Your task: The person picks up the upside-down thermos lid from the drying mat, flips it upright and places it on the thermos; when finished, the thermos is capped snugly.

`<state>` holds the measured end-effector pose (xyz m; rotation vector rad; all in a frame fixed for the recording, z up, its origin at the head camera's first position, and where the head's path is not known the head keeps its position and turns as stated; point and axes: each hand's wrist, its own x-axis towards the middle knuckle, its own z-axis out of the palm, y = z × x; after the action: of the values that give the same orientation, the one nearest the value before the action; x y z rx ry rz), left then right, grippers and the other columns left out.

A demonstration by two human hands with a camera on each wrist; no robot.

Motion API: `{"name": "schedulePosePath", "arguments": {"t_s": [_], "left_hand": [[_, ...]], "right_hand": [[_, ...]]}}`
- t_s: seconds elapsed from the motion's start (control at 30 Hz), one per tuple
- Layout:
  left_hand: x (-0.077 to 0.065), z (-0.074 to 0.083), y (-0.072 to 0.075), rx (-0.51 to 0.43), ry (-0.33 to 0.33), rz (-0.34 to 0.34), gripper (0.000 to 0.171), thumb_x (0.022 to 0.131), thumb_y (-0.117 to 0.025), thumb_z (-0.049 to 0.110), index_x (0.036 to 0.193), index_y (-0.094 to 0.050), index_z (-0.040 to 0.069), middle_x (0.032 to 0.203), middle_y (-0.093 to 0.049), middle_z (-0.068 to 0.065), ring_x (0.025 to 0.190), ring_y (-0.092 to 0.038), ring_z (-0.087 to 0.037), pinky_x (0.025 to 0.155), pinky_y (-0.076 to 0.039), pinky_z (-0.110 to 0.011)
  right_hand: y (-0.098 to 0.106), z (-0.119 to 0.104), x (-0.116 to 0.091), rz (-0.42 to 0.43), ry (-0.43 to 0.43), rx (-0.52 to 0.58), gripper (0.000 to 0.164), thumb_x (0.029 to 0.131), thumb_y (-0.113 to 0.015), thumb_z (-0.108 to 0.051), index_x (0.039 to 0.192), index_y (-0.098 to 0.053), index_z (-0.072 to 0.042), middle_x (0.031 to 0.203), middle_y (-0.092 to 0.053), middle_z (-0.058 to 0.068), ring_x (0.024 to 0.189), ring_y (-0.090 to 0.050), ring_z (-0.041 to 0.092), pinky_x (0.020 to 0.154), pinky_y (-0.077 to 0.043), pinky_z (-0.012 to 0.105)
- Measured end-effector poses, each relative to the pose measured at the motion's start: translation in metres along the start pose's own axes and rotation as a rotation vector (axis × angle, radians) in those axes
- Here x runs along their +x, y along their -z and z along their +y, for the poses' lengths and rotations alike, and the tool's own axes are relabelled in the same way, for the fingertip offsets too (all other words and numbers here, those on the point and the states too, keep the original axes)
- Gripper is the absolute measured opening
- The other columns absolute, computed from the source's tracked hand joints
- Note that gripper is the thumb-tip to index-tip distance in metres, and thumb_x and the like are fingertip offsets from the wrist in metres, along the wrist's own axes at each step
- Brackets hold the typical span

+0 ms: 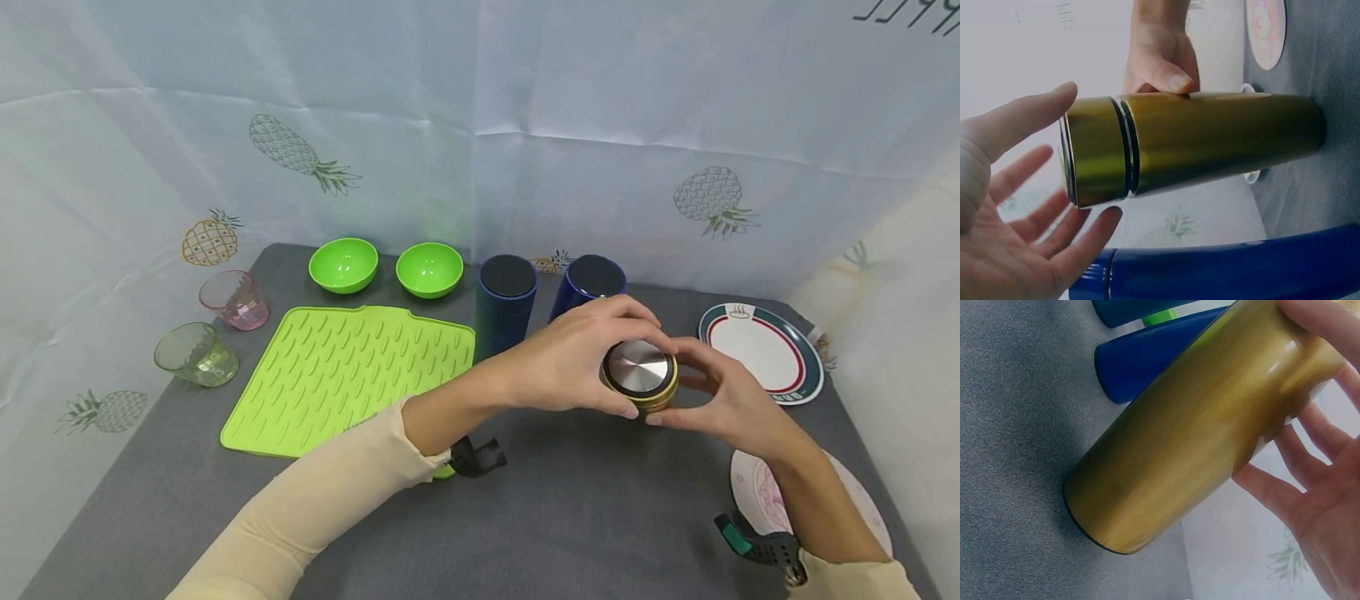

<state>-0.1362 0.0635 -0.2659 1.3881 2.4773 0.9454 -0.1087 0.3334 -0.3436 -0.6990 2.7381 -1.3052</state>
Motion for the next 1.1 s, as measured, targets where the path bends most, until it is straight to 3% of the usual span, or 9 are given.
{"name": "schedulePosePath", "arguments": {"t_s": [0.2, 0.4, 0.57, 0.8, 0.97, 1.1], "left_hand": [[0.000, 0.006, -0.005, 0.048, 0.081, 0.047, 0.055, 0.077, -0.089, 0.043, 0.123, -0.064, 0.028, 0.130, -0.054, 0.010, 0.114, -0.047, -0.001, 0.087, -0.039, -0.008], [0.000, 0.000, -0.005, -0.005, 0.015, 0.082, 0.044, 0.079, -0.089, 0.032, 0.117, -0.070, 0.023, 0.124, -0.060, 0.010, 0.111, -0.052, 0.000, 0.089, -0.038, -0.005], [0.003, -0.007, 0.000, -0.082, -0.064, 0.013, 0.036, 0.082, -0.085, 0.018, 0.116, -0.072, 0.017, 0.132, -0.063, 0.008, 0.119, -0.054, 0.000, 0.095, -0.037, -0.003], [0.004, -0.009, 0.003, -0.143, -0.082, -0.081, 0.034, 0.084, -0.074, 0.003, 0.115, -0.073, 0.017, 0.143, -0.060, 0.007, 0.124, -0.050, 0.000, 0.093, -0.039, -0.003], [0.003, -0.008, 0.002, -0.096, -0.076, -0.086, 0.035, 0.085, -0.072, 0.003, 0.116, -0.073, 0.020, 0.147, -0.058, 0.008, 0.127, -0.047, -0.002, 0.098, -0.034, -0.005], [0.000, -0.003, -0.002, -0.016, -0.053, -0.029, 0.034, 0.087, -0.078, 0.015, 0.119, -0.071, 0.022, 0.147, -0.054, 0.005, 0.130, -0.043, -0.006, 0.103, -0.033, -0.009]], "right_hand": [[0.001, 0.002, 0.000, 0.002, -0.013, 0.002, 0.082, 0.066, -0.083, 0.015, 0.138, -0.056, -0.010, 0.121, -0.060, -0.016, 0.107, -0.060, -0.006, 0.091, -0.046, 0.002], [0.000, -0.003, 0.001, 0.003, 0.000, 0.006, 0.080, 0.064, -0.083, 0.017, 0.136, -0.056, -0.005, 0.118, -0.063, -0.011, 0.101, -0.062, -0.002, 0.089, -0.048, 0.005], [-0.001, -0.005, 0.002, 0.011, -0.007, 0.006, 0.080, 0.062, -0.085, 0.016, 0.134, -0.057, -0.003, 0.118, -0.064, -0.008, 0.103, -0.062, -0.002, 0.090, -0.048, 0.004], [-0.003, -0.004, 0.000, 0.013, -0.024, 0.003, 0.086, 0.062, -0.086, 0.015, 0.139, -0.054, -0.005, 0.120, -0.063, -0.009, 0.105, -0.062, -0.003, 0.088, -0.048, 0.004], [-0.002, -0.004, 0.000, 0.011, -0.025, 0.004, 0.091, 0.063, -0.085, 0.015, 0.145, -0.051, -0.005, 0.124, -0.062, -0.010, 0.106, -0.061, -0.003, 0.088, -0.048, 0.004], [-0.001, -0.003, 0.001, 0.008, -0.018, 0.004, 0.085, 0.063, -0.084, 0.016, 0.140, -0.054, -0.005, 0.121, -0.063, -0.010, 0.105, -0.062, -0.004, 0.089, -0.048, 0.004]]}}
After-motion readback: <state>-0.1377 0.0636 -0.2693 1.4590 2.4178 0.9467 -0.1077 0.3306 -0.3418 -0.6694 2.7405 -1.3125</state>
